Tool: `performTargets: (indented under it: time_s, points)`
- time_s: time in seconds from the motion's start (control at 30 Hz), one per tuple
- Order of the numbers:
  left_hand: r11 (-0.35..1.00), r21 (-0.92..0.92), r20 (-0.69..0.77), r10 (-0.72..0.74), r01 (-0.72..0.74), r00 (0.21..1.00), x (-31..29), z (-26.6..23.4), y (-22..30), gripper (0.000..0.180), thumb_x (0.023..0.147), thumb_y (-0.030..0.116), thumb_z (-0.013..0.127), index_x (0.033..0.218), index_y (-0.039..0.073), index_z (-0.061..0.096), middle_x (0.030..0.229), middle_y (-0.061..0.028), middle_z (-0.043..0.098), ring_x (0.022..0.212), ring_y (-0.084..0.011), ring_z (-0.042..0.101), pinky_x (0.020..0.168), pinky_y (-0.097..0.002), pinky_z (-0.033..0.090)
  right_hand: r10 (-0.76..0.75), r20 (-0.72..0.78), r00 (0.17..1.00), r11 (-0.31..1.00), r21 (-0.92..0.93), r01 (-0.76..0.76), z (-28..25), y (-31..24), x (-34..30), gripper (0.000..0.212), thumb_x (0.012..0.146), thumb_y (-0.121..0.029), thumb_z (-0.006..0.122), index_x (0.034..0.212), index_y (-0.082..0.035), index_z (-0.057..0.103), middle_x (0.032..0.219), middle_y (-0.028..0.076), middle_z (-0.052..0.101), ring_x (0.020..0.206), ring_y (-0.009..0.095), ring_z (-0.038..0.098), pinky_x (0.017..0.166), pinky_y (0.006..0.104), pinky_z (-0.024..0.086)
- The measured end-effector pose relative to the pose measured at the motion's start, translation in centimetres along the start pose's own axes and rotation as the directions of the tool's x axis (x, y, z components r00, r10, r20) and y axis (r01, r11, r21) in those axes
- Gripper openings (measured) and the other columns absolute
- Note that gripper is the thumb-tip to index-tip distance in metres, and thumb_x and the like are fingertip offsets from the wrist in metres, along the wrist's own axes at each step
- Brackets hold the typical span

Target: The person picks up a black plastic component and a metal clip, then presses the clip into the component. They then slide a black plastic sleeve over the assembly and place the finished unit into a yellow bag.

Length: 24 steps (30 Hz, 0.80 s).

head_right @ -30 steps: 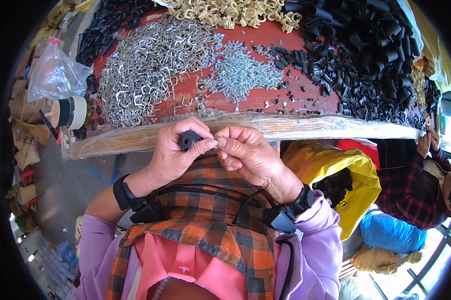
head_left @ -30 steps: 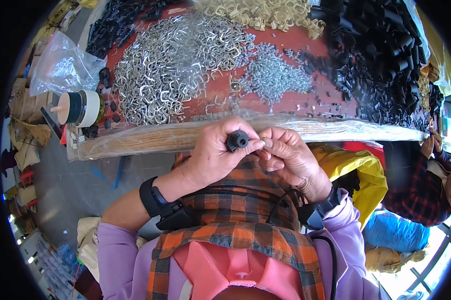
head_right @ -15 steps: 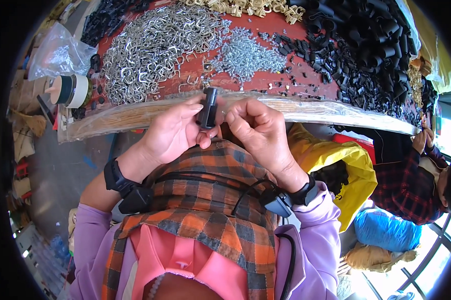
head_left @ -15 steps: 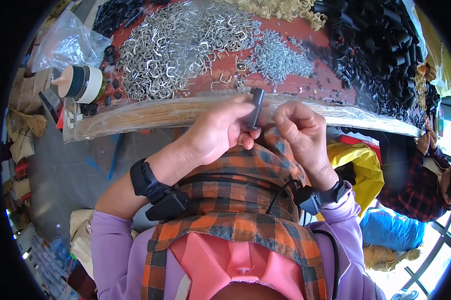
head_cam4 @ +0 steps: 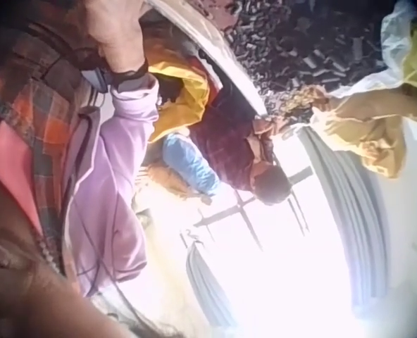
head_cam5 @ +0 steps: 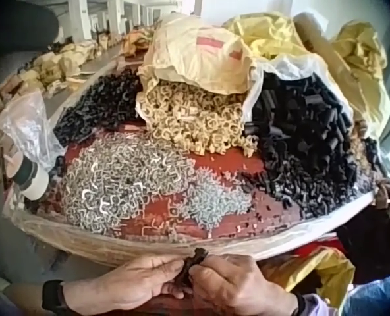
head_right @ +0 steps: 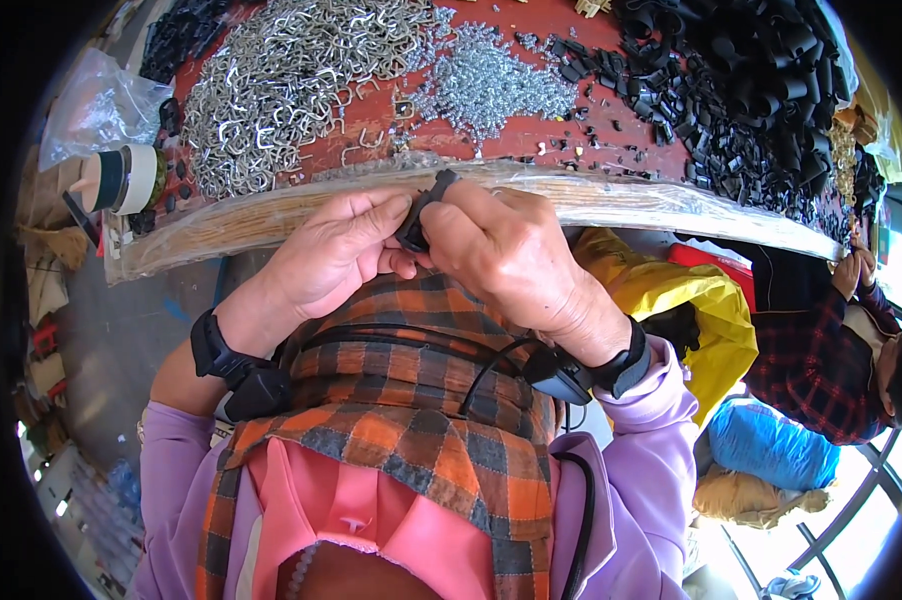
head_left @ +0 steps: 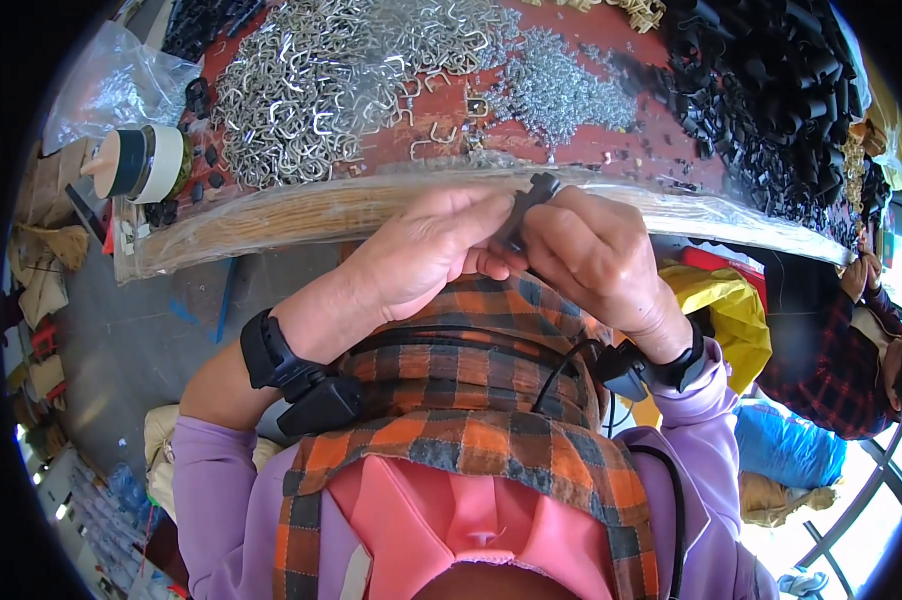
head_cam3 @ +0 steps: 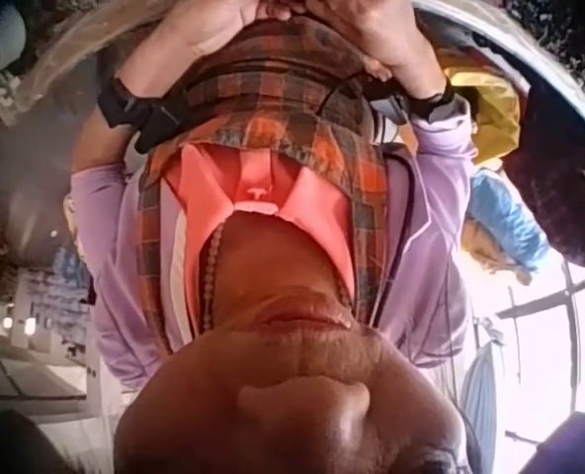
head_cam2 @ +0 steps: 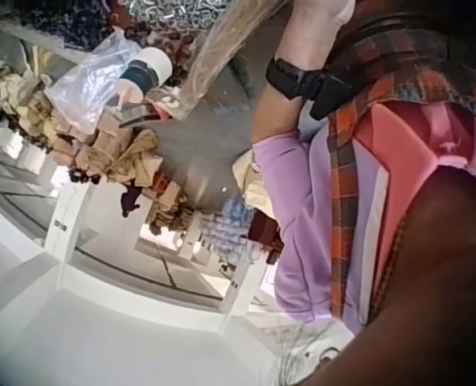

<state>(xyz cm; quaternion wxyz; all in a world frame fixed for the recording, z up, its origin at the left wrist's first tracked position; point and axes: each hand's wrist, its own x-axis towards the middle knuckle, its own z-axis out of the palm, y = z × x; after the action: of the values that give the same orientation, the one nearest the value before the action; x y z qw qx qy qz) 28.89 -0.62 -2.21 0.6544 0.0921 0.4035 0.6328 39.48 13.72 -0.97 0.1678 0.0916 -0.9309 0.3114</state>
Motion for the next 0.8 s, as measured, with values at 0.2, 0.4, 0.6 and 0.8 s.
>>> performTargets:
  time_s: [0.2,0.4,0.6,0.8]
  points:
    - [0.998,0.049,0.01,-0.042,0.041,0.999,0.3,-0.4,-0.1,0.029,0.086,0.023,0.041,0.102,0.0,0.047,0.089,-0.0051,0.053,0.076,-0.0116,0.053,0.065,-0.0222,0.043,0.027,0.117,0.993,0.999,0.028,-0.03,-0.3,0.3,0.4,0.013,0.063,0.0,0.059,0.071,-0.003,0.05,0.061,0.007,0.045,0.05,0.024,0.048,0.043,0.0308,0.037]
    - [0.989,0.148,0.07,-0.036,0.025,0.997,0.4,-0.3,-0.6,0.03,0.086,0.022,0.042,0.105,-0.001,0.046,0.091,-0.0043,0.052,0.079,-0.0105,0.051,0.067,-0.0219,0.042,0.158,0.137,0.978,0.982,0.079,-0.17,-0.3,-0.3,0.2,0.01,0.062,0.001,0.057,0.064,-0.004,0.048,0.059,0.008,0.044,0.051,0.025,0.048,0.045,0.0303,0.037]
    - [0.99,0.138,0.103,-0.036,0.021,0.994,0.2,0.2,-0.5,0.029,0.084,0.021,0.044,0.104,-0.001,0.047,0.091,-0.0041,0.053,0.079,-0.0102,0.052,0.068,-0.0217,0.043,0.214,0.132,0.968,0.965,0.124,-0.23,-0.8,-0.7,0.1,0.008,0.063,0.002,0.057,0.066,-0.003,0.051,0.06,0.007,0.046,0.051,0.021,0.049,0.045,0.0281,0.037]
    - [0.996,-0.091,0.128,0.016,-0.005,0.992,0.1,-0.4,-0.1,0.025,0.083,0.017,0.047,0.101,0.0,0.049,0.092,-0.0062,0.054,0.08,-0.0109,0.052,0.071,-0.0231,0.043,0.278,0.057,0.959,0.868,0.413,-0.276,-0.6,-0.1,0.4,0.008,0.065,0.001,0.058,0.073,-0.001,0.055,0.062,0.007,0.049,0.053,0.018,0.049,0.048,0.0253,0.038]
